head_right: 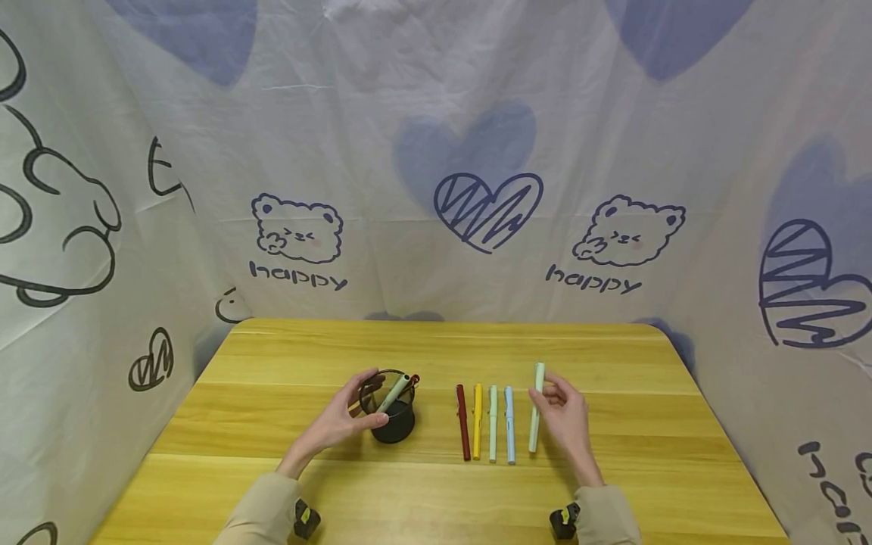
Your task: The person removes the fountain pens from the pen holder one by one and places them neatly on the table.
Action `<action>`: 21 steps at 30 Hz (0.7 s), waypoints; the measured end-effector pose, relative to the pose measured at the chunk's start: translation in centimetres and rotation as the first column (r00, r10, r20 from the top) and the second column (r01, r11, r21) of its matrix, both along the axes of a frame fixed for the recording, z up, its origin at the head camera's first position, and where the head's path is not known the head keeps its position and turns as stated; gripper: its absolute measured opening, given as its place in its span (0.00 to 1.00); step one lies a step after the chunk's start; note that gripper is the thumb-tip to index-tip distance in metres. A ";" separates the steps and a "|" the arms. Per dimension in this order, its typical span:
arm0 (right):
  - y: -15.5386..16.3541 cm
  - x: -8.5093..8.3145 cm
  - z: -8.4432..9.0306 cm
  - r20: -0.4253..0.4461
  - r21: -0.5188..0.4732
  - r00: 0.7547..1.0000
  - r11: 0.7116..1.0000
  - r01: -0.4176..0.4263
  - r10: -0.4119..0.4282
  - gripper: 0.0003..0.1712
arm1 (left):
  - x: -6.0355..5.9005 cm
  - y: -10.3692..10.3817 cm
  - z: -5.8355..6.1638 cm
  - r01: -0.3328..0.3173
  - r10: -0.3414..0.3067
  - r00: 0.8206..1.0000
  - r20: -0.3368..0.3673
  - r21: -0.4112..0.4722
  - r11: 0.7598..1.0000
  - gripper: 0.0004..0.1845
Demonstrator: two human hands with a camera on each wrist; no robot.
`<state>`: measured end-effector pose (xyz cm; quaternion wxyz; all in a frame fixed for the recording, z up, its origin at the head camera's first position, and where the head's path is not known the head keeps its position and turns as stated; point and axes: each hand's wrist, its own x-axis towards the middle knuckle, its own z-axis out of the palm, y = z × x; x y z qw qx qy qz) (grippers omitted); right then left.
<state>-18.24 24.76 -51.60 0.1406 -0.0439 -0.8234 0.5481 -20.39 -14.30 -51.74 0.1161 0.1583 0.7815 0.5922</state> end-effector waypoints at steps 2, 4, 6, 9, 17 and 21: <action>0.1 0.1 -0.1 0.023 0.048 1.000 0.999 -0.008 0.006 0.26 | 0.0 0.0 0.0 -0.001 0.001 1.000 0.001 0.001 1.000 0.48; 0.2 0.1 -0.2 0.047 0.087 0.999 0.996 -0.018 0.014 0.25 | 0.0 0.0 0.0 -0.003 0.003 1.000 0.001 0.003 1.000 0.48; 0.3 0.2 -0.4 0.072 0.113 0.997 0.993 -0.027 0.019 0.25 | 0.0 0.0 0.0 -0.004 0.004 1.000 0.001 0.004 1.000 0.48; 0.4 0.1 -0.6 0.108 0.140 0.994 0.989 -0.047 0.032 0.24 | 0.0 0.0 0.0 -0.005 0.005 1.000 0.000 0.004 1.000 0.47; 0.4 -0.3 -1.1 0.168 0.205 0.984 0.975 -0.091 0.057 0.23 | -0.1 0.0 0.0 0.000 0.000 1.000 -0.002 0.001 1.000 0.47; 0.4 -0.4 -1.3 0.200 0.215 0.978 0.971 -0.104 0.061 0.24 | -0.1 0.0 0.0 0.003 -0.003 1.000 -0.004 -0.002 1.000 0.47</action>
